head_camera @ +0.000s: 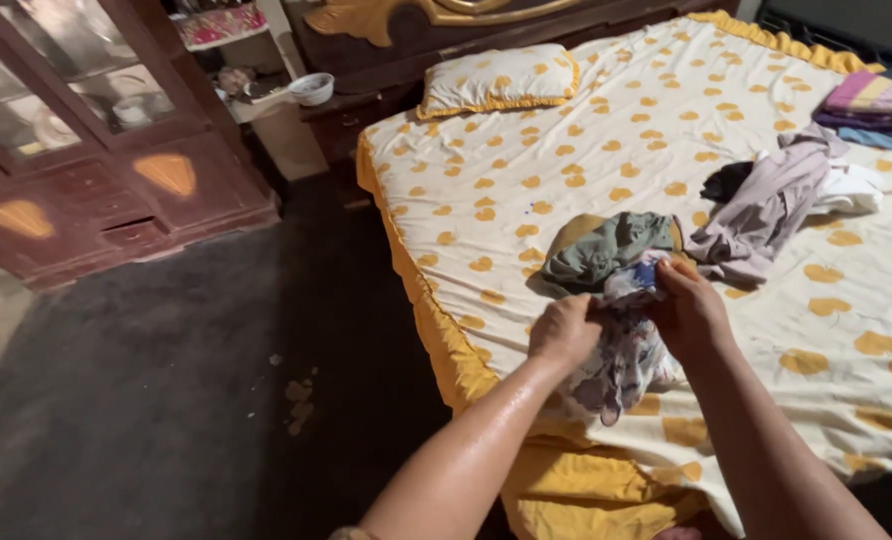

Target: Organize clothes inside a metal wardrobe and fold clothes on a bed.

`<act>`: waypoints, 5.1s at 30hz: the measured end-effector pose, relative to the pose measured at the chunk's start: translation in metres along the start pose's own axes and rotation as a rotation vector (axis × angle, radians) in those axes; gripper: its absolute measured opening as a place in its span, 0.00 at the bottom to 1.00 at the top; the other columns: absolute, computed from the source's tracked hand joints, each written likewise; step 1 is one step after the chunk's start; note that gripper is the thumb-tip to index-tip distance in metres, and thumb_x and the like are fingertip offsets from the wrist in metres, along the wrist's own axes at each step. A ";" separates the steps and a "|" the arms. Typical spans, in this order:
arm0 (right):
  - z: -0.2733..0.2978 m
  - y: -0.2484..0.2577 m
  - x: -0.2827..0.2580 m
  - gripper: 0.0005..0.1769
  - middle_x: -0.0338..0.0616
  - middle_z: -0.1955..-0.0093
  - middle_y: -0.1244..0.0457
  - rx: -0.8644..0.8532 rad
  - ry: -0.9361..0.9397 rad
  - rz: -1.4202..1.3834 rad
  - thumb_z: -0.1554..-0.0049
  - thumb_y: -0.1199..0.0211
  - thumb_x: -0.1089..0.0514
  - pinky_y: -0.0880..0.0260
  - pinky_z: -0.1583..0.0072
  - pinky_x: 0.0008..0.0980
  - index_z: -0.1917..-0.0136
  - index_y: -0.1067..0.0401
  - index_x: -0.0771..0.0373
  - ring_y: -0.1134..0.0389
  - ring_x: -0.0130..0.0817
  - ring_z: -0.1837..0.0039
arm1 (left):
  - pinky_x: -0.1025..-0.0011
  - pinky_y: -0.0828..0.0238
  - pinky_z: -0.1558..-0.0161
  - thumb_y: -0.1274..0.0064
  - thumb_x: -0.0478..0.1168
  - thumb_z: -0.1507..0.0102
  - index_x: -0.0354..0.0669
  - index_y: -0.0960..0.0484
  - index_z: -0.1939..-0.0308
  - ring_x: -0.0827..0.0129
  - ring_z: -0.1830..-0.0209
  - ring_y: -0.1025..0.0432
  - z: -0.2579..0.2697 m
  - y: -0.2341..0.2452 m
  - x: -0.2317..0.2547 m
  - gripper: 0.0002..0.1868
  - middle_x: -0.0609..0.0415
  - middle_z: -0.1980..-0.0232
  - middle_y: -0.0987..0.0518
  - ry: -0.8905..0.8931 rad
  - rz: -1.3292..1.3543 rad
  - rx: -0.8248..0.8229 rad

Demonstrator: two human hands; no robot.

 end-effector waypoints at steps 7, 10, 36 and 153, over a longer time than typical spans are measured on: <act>-0.012 0.005 0.004 0.07 0.31 0.58 0.38 0.117 0.023 0.127 0.32 0.45 0.53 0.31 0.50 0.32 0.47 0.29 0.55 0.37 0.24 0.58 | 0.58 0.24 0.52 0.50 0.41 0.42 0.54 0.14 0.49 0.50 0.57 0.20 -0.039 0.012 -0.038 0.18 0.44 0.57 0.16 -0.127 0.122 0.013; -0.042 0.014 0.019 0.08 0.32 0.59 0.38 0.125 0.055 0.129 0.32 0.44 0.52 0.31 0.51 0.31 0.48 0.30 0.57 0.37 0.24 0.58 | 0.59 0.23 0.52 0.51 0.40 0.41 0.54 0.12 0.50 0.51 0.58 0.20 -0.073 0.014 -0.057 0.18 0.43 0.59 0.16 -0.159 0.168 0.040; -0.164 -0.161 -0.012 0.20 0.34 0.63 0.36 0.245 0.081 0.718 0.43 0.33 0.49 0.49 0.66 0.25 0.41 0.23 0.60 0.46 0.21 0.67 | 0.63 0.23 0.58 0.47 0.45 0.37 0.54 0.11 0.54 0.60 0.63 0.18 -0.324 0.199 -0.126 0.12 0.47 0.63 0.14 -0.355 0.161 -0.043; -0.304 -0.124 -0.102 0.09 0.31 0.63 0.34 0.669 0.402 1.326 0.42 0.33 0.57 0.33 0.55 0.24 0.51 0.21 0.64 0.36 0.24 0.60 | 0.61 0.24 0.64 0.44 0.50 0.34 0.47 0.18 0.60 0.54 0.65 0.20 -0.462 0.152 0.093 0.12 0.48 0.66 0.16 -1.543 0.381 -0.530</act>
Point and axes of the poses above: each hand's wrist, its own z-axis away from the middle knuckle, its own y-axis out of the back of the hand, x = y × z, the point moved 10 cm from there along -z, towards the middle knuckle
